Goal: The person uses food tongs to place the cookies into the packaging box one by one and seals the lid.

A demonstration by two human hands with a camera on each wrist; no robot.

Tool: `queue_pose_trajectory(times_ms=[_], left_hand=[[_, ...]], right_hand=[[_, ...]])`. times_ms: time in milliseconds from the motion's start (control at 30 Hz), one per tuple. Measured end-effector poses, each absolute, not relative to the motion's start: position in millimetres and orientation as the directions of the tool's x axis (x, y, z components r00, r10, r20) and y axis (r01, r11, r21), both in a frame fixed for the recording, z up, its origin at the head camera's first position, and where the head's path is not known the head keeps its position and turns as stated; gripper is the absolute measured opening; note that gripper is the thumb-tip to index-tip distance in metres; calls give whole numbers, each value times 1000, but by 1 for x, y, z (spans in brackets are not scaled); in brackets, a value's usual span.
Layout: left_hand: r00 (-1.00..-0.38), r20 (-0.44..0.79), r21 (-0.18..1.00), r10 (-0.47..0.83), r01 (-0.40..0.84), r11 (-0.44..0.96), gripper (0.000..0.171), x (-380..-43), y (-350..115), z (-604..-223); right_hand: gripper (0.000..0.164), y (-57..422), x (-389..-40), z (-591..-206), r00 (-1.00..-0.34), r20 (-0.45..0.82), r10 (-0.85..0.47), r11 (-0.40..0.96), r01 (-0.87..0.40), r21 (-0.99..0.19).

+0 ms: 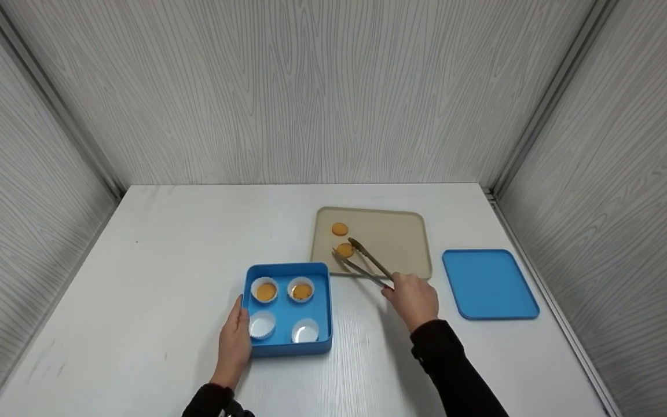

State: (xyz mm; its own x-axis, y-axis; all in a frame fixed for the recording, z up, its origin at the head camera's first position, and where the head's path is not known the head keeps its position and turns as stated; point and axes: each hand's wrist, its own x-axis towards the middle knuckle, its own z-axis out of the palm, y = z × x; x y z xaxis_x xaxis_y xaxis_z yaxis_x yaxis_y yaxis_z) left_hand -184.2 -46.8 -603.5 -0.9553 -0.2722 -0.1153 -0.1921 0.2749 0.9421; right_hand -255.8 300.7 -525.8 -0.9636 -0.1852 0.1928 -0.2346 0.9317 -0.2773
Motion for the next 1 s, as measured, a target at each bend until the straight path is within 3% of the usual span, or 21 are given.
queue_pose_trajectory(times_ms=[1000], left_hand=[[-954, -106, 953, -279, -178, 244, 54, -185, -47, -603]], right_hand=[[7, 303, -246, -534, -933, 304, -191, 926, -274, -259]])
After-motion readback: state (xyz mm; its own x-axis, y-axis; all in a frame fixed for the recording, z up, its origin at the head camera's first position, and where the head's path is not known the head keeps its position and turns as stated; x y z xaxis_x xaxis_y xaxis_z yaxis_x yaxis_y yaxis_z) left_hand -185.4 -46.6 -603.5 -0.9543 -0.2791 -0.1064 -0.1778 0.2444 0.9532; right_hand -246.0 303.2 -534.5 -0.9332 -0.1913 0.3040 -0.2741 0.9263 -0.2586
